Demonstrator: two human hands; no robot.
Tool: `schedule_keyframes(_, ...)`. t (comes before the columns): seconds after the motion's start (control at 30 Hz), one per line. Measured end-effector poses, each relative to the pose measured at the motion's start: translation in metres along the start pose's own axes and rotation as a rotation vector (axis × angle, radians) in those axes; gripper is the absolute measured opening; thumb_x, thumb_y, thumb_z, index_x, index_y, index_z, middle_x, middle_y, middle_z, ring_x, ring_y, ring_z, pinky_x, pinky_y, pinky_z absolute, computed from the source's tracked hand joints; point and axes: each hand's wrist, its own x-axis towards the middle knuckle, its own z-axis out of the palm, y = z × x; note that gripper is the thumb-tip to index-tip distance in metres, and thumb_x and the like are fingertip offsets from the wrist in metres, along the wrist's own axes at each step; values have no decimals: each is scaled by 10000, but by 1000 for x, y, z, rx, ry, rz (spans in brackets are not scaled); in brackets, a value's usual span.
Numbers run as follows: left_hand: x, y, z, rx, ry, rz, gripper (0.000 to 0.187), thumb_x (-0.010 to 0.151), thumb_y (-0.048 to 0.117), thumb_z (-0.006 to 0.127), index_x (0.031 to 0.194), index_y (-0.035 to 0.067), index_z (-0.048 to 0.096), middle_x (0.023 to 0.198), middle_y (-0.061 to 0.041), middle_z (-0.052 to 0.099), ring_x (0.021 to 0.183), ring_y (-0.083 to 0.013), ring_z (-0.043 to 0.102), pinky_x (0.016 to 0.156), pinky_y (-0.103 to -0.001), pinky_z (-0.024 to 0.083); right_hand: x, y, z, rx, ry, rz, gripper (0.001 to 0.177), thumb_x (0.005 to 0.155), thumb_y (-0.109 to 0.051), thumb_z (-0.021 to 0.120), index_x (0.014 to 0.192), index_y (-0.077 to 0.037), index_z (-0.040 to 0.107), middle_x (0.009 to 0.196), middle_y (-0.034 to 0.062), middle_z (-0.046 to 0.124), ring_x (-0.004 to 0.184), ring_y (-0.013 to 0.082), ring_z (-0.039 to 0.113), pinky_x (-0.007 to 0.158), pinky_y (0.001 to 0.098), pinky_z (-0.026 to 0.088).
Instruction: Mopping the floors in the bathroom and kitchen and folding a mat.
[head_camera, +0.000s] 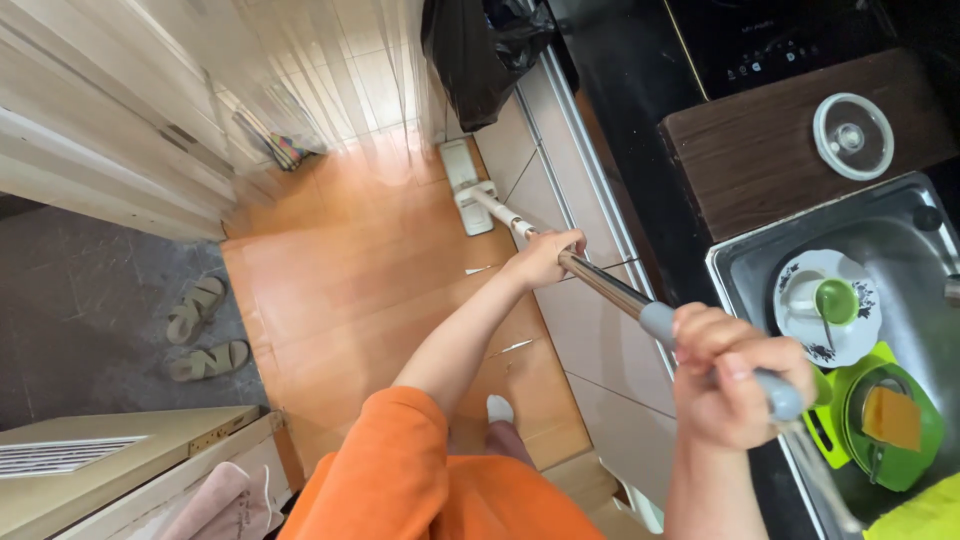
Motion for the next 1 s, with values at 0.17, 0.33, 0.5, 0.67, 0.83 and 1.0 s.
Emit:
schedule_keyframes(0.17, -9, -13, -16, 53, -70, -13, 234, 823, 40, 636, 1016, 159, 576, 820, -78, 702, 918, -353, 686, 732, -526, 482, 0, 9, -12, 91, 43, 23, 195, 1013, -129, 594, 943, -58, 426, 655, 139, 535, 558, 199, 475, 639, 404, 427)
schedule_keyframes(0.33, -23, -21, -36, 138, -204, -77, 221, 846, 78, 662, 1015, 198, 583, 808, -95, 693, 883, -375, 675, 752, -536, 482, -9, -4, 18, 0, -75, 39, 241, 1040, -211, 642, 996, -93, 436, 691, 126, 534, 649, 212, 495, 662, 405, 417)
schedule_keyframes(0.5, -60, -19, -44, 78, -199, -47, 215, 855, 39, 633, 993, 188, 562, 885, -67, 712, 959, -358, 670, 786, -559, 475, -44, -8, 43, -50, -98, -40, 210, 1012, -221, 644, 943, -115, 476, 723, 100, 540, 691, 220, 514, 727, 464, 445)
schedule_keyframes(0.67, -77, -16, -65, 156, -237, -83, 209, 811, 37, 693, 935, 165, 585, 859, -49, 736, 964, -331, 668, 889, -651, 388, -77, 2, 43, -73, -50, -55, 211, 1022, -222, 631, 1003, -135, 441, 747, 63, 551, 738, 193, 524, 796, 485, 459)
schedule_keyframes(0.83, -76, -92, -82, 174, -288, -194, 200, 851, 9, 661, 982, 147, 601, 924, -72, 714, 1046, -341, 643, 920, -612, 447, -95, 47, 54, -122, -57, 75, 239, 1044, -154, 633, 1049, -151, 395, 907, 61, 564, 917, 214, 563, 1034, 567, 471)
schedule_keyframes(1.0, -64, -140, -116, 376, -181, -359, 278, 841, 91, 695, 1091, 202, 645, 1067, -73, 662, 1154, -337, 573, 973, -684, 418, -113, 111, 79, -242, -136, 180, 302, 1027, -58, 638, 1152, -159, 382, 1118, 85, 580, 1145, 267, 612, 1232, 673, 391)
